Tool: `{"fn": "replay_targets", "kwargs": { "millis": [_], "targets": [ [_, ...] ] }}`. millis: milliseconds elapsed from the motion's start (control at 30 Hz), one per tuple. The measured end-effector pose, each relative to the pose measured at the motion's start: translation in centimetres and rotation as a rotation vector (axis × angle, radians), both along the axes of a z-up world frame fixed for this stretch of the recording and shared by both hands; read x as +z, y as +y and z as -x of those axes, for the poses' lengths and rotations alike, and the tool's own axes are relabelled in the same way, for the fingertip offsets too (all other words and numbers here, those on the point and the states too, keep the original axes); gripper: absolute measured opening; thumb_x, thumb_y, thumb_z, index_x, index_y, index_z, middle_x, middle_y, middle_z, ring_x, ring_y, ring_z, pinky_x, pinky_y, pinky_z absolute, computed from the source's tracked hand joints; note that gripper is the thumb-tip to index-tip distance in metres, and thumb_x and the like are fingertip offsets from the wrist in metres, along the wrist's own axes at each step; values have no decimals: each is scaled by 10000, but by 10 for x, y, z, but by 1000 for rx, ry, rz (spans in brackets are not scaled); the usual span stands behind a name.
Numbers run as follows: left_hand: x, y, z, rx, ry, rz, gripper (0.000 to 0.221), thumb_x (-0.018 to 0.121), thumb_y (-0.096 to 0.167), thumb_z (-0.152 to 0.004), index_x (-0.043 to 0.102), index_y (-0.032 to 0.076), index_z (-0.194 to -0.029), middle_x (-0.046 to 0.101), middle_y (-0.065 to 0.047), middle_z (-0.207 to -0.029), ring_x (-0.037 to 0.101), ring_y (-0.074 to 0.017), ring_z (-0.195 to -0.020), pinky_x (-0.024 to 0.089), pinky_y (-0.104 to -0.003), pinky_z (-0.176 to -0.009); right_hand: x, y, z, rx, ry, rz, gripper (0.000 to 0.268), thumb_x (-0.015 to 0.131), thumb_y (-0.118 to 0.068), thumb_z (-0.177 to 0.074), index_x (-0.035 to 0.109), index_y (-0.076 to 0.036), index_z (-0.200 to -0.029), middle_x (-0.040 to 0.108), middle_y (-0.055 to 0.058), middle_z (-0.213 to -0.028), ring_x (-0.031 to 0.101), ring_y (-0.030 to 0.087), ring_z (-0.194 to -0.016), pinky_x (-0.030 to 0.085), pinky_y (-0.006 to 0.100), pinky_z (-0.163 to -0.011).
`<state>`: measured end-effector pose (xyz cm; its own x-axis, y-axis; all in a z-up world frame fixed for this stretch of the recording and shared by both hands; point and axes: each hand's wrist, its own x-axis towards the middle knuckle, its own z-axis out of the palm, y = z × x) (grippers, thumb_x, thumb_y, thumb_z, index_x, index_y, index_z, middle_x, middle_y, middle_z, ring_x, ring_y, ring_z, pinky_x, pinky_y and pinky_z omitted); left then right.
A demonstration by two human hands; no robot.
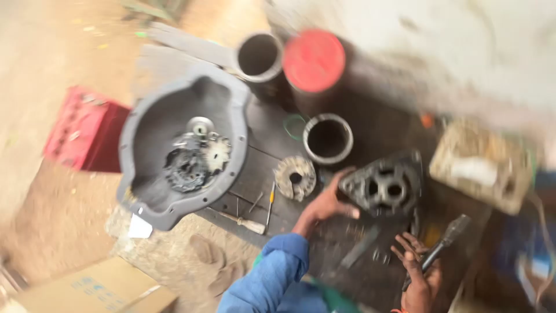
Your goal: Disassembling and reassembling an alternator or starter motor on a workshop bench.
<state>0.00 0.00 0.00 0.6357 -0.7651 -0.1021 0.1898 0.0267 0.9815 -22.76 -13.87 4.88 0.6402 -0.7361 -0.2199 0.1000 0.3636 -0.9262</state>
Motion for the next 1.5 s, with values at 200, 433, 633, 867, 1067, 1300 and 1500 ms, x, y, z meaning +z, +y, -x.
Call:
{"fn": "replay_targets", "kwargs": {
  "millis": [200,433,633,867,1067,1300,1500],
  "targets": [
    [-44,-28,9,-17,-69,-24,1392,953,7,-583,131,84,-1703,458,-159,-1640,386,-261,-1511,300,-421,-1241,-77,-84,-60,-9,49,-100,246,667,-279,-1040,598,-105,-1200,575,0,-1064,588,133,-924,519,347,-807],
    [-66,-58,41,155,-405,-103,1053,997,135,-661,477,25,-1569,564,-163,-1586,490,-279,-1488,318,-408,-1301,-110,-106,-69,96,19,-227,358,594,-447,-1061,594,-115,-929,562,-51,-827,537,76,-763,443,274,-671],
    [13,-45,70,306,-261,-80,889,878,200,-777,463,26,-1543,456,-151,-1617,364,-229,-1528,287,-372,-1260,-164,-113,-11,-92,18,-144,377,652,-368,-1135,581,-127,-854,401,-73,-598,354,83,-561,262,305,-511],
    [-62,36,174,317,117,-563,582,784,300,-843,612,69,-1349,658,-107,-1375,599,-233,-1287,475,-375,-1096,-92,-27,49,241,474,445,360,572,-351,-1117,640,-18,-998,483,-23,-700,466,167,-663,366,380,-597],
    [-197,37,225,158,-157,-706,451,653,264,-984,608,22,-1362,659,-180,-1349,603,-302,-1244,448,-402,-1042,-120,-24,41,272,233,825,288,501,-252,-1177,630,-6,-1253,580,114,-1114,546,214,-1040,458,351,-894],
    [-57,28,166,-78,-139,-832,406,825,232,-910,705,54,-1255,731,-131,-1131,693,-278,-1044,534,-392,-854,-58,-69,-3,212,200,254,252,624,-238,-1052,664,-21,-1172,555,18,-956,482,90,-858,412,255,-775],
    [32,86,77,538,-261,-771,147,681,127,-1010,769,12,-1038,771,-120,-860,684,-176,-730,537,-322,-685,-3,-81,56,155,138,194,188,546,-127,-995,554,-13,-1144,700,98,-1112,695,144,-755,573,293,-647]
  ]
}}
